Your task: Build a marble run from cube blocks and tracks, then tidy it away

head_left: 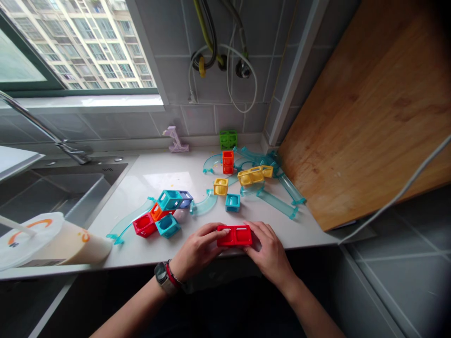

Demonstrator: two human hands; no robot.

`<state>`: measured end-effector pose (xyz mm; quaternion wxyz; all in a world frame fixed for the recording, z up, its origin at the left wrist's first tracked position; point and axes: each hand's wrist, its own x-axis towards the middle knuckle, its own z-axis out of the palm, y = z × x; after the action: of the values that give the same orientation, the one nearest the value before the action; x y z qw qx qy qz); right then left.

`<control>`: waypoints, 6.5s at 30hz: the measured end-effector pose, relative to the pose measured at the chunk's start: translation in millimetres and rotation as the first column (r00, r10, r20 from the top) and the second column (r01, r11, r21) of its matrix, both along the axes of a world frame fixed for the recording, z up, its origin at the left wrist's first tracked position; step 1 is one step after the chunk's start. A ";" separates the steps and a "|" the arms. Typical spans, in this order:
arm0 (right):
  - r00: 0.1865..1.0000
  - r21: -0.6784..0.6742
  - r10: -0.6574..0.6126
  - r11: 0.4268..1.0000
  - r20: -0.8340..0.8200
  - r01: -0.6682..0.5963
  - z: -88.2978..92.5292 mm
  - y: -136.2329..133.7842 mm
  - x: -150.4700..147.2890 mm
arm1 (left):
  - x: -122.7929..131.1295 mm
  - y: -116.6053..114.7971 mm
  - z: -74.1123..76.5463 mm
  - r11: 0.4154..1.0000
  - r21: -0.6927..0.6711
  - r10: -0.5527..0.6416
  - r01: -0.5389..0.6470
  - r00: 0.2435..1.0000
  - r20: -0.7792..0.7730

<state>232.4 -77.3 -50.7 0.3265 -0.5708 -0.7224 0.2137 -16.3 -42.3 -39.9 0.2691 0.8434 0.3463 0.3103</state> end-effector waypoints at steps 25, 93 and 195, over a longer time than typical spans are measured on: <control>0.996 0.043 -0.014 0.999 0.087 0.011 -14.0 -1.8 0.0 | -134.4 -18.5 16.5 0.741 0.353 0.634 -0.572 0.769 -0.085; 0.302 -0.273 -0.243 0.960 -0.922 -0.062 63.5 -134.6 -0.5 | 19.8 -65.9 56.5 0.959 0.283 0.023 -0.017 1.000 -0.016; 0.136 -0.555 -0.538 0.808 -0.832 -0.200 19.5 -135.8 -36.2 | -4.4 -210.5 15.8 0.949 -0.190 0.299 -0.251 0.909 0.290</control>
<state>196.2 -213.1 -31.2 0.5573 -0.4408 -0.1630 0.6845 -20.8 -252.8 -24.1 0.3363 0.7033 0.4367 0.4490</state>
